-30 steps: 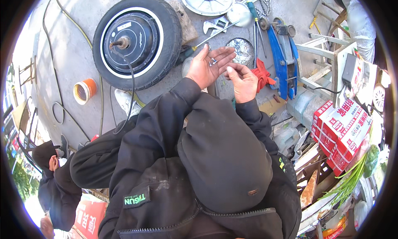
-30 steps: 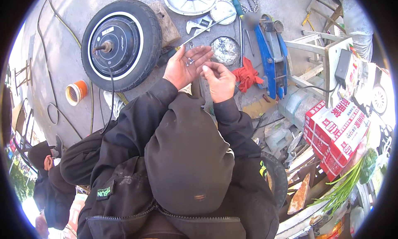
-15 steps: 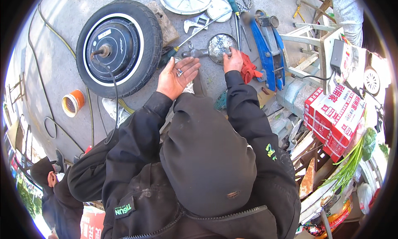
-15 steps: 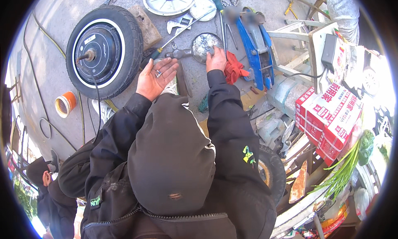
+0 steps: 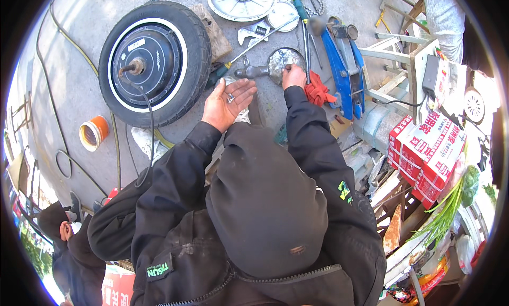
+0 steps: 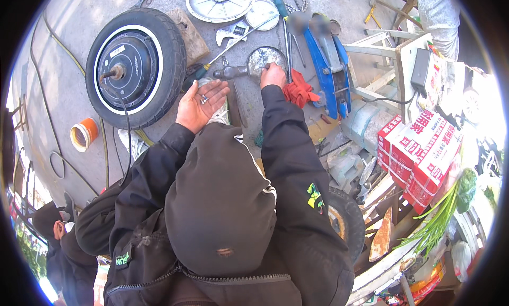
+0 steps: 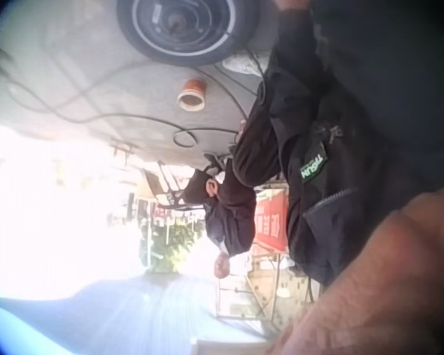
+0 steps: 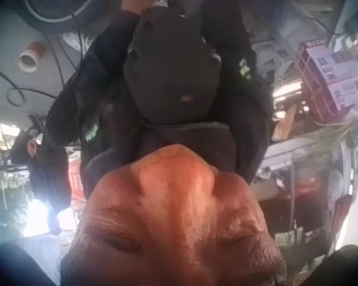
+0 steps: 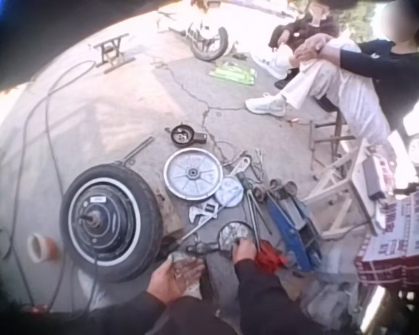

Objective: The person assembles a wheel by placing a hub and cover onto a tire, then secures the components with screws using a power drill. The person handles the tire, hub, cover, and screws throughout the process.

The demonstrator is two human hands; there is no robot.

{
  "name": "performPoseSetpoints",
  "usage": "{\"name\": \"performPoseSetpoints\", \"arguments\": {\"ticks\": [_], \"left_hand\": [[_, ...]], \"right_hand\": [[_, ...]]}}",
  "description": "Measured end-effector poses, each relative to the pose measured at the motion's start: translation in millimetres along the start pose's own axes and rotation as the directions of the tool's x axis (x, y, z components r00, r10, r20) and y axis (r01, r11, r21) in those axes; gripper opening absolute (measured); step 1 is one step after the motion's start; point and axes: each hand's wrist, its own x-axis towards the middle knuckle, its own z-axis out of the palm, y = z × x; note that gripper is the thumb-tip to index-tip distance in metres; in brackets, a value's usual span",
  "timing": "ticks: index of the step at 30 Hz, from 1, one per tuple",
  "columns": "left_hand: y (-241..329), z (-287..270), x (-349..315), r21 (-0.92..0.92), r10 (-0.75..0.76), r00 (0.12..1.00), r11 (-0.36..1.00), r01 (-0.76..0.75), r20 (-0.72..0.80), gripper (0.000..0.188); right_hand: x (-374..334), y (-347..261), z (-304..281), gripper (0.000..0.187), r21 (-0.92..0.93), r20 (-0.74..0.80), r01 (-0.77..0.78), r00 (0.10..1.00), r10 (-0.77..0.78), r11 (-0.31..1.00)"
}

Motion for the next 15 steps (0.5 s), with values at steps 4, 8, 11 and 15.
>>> {"name": "performPoseSetpoints", "arguments": {"ticks": [4,8,11,15], "left_hand": [[1,-2,2,0.000,0.002,1.000,1.000,-0.002,-0.010,0.061],[1,-4,2,-0.003,0.004,1.000,1.000,-0.004,-0.008,0.061],[1,-4,1,0.008,0.008,1.000,1.000,-0.008,-0.016,0.061],[0,-1,2,0.024,-0.003,1.000,1.000,0.004,-0.029,0.062]], "right_hand": [[7,-7,-4,0.020,-0.049,0.058,-0.042,0.997,0.044,0.998],[5,-10,-9,0.021,0.006,0.032,-0.105,0.994,0.105,0.994],[0,-5,-5,0.022,0.077,-0.018,-0.107,0.994,0.109,0.991],[-8,24,10,0.030,0.364,-0.073,-0.141,0.981,0.179,0.921]]}}
